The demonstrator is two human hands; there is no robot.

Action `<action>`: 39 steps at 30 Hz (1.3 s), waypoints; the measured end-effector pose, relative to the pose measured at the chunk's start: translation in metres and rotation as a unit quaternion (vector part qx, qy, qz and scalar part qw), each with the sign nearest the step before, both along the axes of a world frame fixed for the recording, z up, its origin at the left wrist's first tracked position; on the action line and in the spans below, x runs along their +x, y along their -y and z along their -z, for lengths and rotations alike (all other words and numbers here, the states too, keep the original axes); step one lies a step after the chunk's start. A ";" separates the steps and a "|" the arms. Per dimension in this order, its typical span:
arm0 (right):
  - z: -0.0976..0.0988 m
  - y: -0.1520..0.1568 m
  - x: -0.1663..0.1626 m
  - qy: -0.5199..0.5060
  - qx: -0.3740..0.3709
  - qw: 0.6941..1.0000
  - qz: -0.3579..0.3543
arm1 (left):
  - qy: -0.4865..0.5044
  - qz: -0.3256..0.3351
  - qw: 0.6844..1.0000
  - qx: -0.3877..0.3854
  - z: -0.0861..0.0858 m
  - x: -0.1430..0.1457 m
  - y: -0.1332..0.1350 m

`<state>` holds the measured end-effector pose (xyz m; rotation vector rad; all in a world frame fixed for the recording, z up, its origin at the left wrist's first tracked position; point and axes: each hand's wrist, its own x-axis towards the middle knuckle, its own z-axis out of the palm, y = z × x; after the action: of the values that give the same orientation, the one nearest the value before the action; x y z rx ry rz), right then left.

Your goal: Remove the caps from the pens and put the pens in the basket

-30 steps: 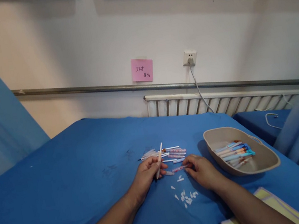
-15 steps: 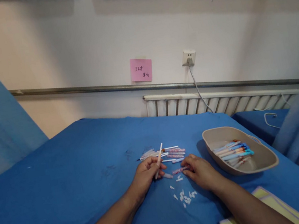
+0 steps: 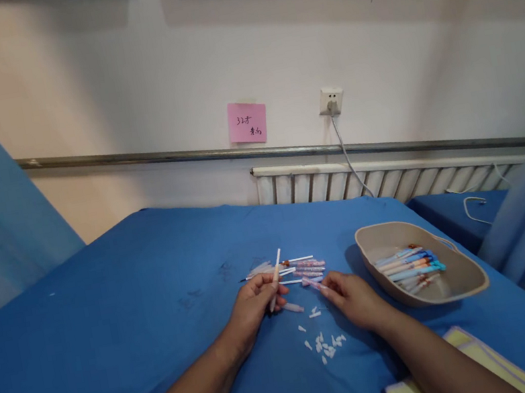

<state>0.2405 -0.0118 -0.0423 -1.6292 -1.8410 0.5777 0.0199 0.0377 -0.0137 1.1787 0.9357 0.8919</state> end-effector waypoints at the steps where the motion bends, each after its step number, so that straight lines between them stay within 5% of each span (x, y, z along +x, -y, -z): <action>1: 0.001 -0.001 0.001 -0.018 0.001 1.000 0.007 | 0.010 -0.012 1.000 -0.005 0.000 -0.001 -0.001; 9: 0.004 -0.004 0.004 -0.070 0.014 0.997 0.020 | 0.045 -0.079 0.996 0.001 -0.001 -0.012 -0.013; 26: 0.018 -0.015 0.007 -0.231 0.001 0.971 0.058 | -0.008 -0.027 0.999 0.019 -0.001 -0.006 -0.007; 39: 0.002 -0.012 0.006 -0.375 -0.026 0.924 0.065 | -0.060 0.009 0.996 0.063 0.004 -0.003 -0.003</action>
<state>0.2463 0.0001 -0.0441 -1.2836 -1.1473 1.0244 0.0169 0.0406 -0.0176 1.3595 0.9760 0.8839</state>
